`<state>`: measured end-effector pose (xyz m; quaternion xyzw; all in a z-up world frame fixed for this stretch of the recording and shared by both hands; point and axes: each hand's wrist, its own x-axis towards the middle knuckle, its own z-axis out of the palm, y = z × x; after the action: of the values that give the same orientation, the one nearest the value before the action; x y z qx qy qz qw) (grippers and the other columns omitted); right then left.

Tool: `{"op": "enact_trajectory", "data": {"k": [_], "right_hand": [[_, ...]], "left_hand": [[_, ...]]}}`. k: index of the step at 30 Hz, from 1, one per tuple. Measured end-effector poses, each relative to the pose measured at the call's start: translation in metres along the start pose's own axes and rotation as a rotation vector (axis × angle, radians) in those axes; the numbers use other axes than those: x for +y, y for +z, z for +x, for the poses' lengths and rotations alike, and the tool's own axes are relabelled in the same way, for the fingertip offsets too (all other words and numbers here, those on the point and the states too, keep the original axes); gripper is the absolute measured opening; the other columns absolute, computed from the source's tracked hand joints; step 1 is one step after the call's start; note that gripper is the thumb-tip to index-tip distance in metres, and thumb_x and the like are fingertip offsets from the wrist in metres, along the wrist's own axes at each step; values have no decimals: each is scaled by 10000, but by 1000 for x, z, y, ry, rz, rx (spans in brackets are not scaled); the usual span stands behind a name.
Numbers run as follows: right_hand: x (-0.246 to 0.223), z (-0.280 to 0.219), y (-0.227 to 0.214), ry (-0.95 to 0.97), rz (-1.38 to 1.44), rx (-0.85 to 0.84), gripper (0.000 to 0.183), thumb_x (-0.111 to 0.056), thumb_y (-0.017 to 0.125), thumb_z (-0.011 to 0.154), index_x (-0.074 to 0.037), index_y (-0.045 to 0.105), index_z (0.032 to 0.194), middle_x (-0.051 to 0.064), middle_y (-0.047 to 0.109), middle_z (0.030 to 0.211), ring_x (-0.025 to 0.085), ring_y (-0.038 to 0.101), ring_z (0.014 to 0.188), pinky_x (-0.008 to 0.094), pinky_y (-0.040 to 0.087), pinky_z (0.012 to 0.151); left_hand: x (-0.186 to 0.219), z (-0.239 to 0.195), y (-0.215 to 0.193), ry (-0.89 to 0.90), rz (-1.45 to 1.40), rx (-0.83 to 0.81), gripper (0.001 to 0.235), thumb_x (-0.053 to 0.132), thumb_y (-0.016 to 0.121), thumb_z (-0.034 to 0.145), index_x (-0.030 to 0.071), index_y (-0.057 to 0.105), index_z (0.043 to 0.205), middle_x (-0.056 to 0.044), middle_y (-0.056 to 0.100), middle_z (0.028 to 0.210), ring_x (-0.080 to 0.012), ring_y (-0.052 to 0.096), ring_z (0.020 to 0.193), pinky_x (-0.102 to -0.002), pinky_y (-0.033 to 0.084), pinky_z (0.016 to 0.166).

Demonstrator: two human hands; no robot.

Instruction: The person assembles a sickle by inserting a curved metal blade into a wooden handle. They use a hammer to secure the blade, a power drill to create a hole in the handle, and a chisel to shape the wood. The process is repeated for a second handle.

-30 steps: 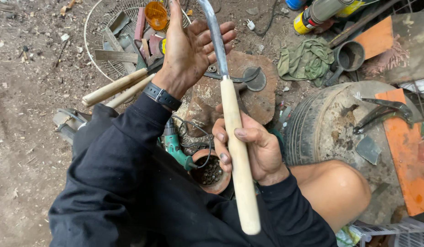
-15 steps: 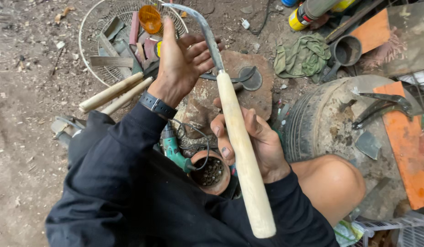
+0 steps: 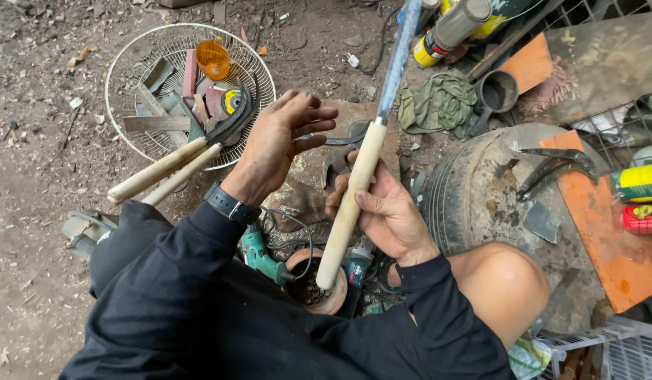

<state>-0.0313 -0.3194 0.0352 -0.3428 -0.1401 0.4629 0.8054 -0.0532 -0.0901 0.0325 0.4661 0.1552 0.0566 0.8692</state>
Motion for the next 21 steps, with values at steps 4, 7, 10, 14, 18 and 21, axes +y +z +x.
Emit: {"op": "enact_trajectory", "data": {"k": [4, 7, 10, 14, 18, 21], "right_hand": [[2, 1, -8, 12, -52, 37, 558, 46, 670, 909, -47, 462, 1418, 128, 635, 1190, 290, 653, 1117, 456, 516, 1025], [5, 2, -12, 20, -131, 65, 533, 109, 634, 844, -39, 500, 1339, 112, 628, 1161, 255, 631, 1091, 411, 495, 1014], [10, 3, -15, 11, -185, 46, 487, 126, 609, 819, -51, 508, 1262, 105, 608, 1097, 234, 612, 1037, 393, 491, 983], [13, 6, -11, -56, -284, 55, 350, 82, 604, 865, -80, 521, 1163, 79, 597, 1012, 197, 597, 984, 352, 487, 946], [2, 32, 2, -173, -401, 132, 112, -9, 617, 1024, -82, 549, 973, 60, 596, 844, 200, 603, 830, 381, 527, 836], [-18, 59, 12, -366, -476, 112, 139, -56, 669, 1019, -111, 558, 956, 22, 598, 856, 162, 588, 826, 351, 519, 829]], "left_hand": [[6, -4, 4, 7, 46, -42, 294, 287, 537, 1024, 41, 600, 1172, -121, 741, 1146, -190, 723, 1021, -335, 601, 858], [7, -5, 6, 23, 46, -75, 296, 284, 534, 1029, 36, 604, 1175, -124, 742, 1153, -193, 724, 1026, -333, 601, 867], [8, -5, 6, 43, 63, -114, 307, 279, 535, 1031, 23, 604, 1184, -129, 745, 1159, -198, 728, 1037, -334, 609, 885], [9, -6, 6, 57, 85, -121, 310, 278, 537, 1030, 17, 603, 1184, -141, 749, 1151, -209, 734, 1029, -345, 618, 895], [16, -6, 6, 67, 118, -80, 284, 272, 522, 1013, 44, 591, 1166, -142, 758, 1127, -198, 751, 1012, -332, 628, 885], [20, -4, -1, 137, 71, -47, 249, 258, 538, 1022, 44, 585, 1140, -137, 757, 1105, -193, 742, 962, -325, 630, 845]]}}
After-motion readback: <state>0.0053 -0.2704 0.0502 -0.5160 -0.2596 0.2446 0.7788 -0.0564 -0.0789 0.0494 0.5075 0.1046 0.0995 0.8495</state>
